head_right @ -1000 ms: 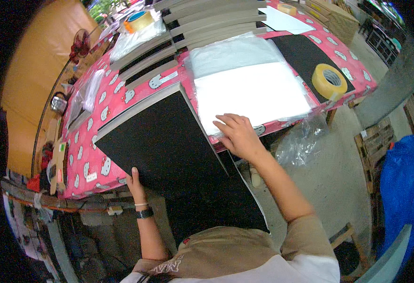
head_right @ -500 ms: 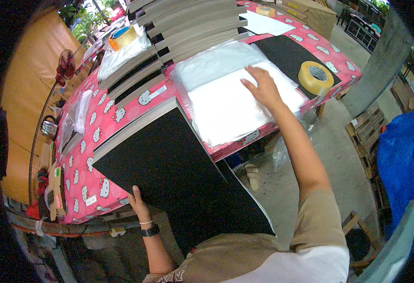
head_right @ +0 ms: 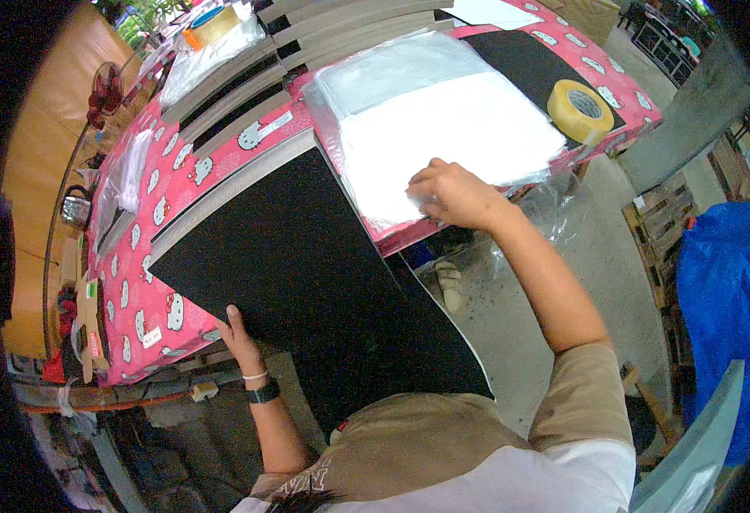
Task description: The person wraps several black rectangular boards in clear plastic bags. They open each bag, insert a board, and seal the bag, repeating the process for multiple items. The wrapped boards are stacked on a pink Hello Kitty tablecloth.
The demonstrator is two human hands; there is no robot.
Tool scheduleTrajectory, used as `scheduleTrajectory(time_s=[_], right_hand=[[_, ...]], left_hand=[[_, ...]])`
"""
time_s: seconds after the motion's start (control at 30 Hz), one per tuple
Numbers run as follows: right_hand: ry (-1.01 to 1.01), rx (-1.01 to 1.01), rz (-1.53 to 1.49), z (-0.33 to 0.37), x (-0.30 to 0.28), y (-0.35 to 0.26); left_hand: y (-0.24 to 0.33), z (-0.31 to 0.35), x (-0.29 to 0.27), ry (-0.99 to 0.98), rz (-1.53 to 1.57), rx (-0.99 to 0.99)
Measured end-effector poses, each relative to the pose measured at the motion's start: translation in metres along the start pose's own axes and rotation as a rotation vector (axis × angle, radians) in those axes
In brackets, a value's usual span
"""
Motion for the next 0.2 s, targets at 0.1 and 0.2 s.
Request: scheduleTrajectory(time_s=[0.1, 0.2], right_hand=[[-0.022, 0.233, -0.057, 0.006, 0.007, 0.012], [0.071, 0.627, -0.361, 0.018, 0.016, 0.055]], left_hand=[[0.004, -0.001, -0.002, -0.024, -0.060, -0.016], [-0.003, 0.004, -0.002, -0.062, -0.092, -0.069]])
Point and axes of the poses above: each hand's wrist, its own z-axis away from the middle knuckle, its own x-axis out of the palm, y = z × x, the point moved 6 cm from there along -z, towards the middle knuckle, and after that the axes turned 3 degrees about y, right-handed, at the moved point
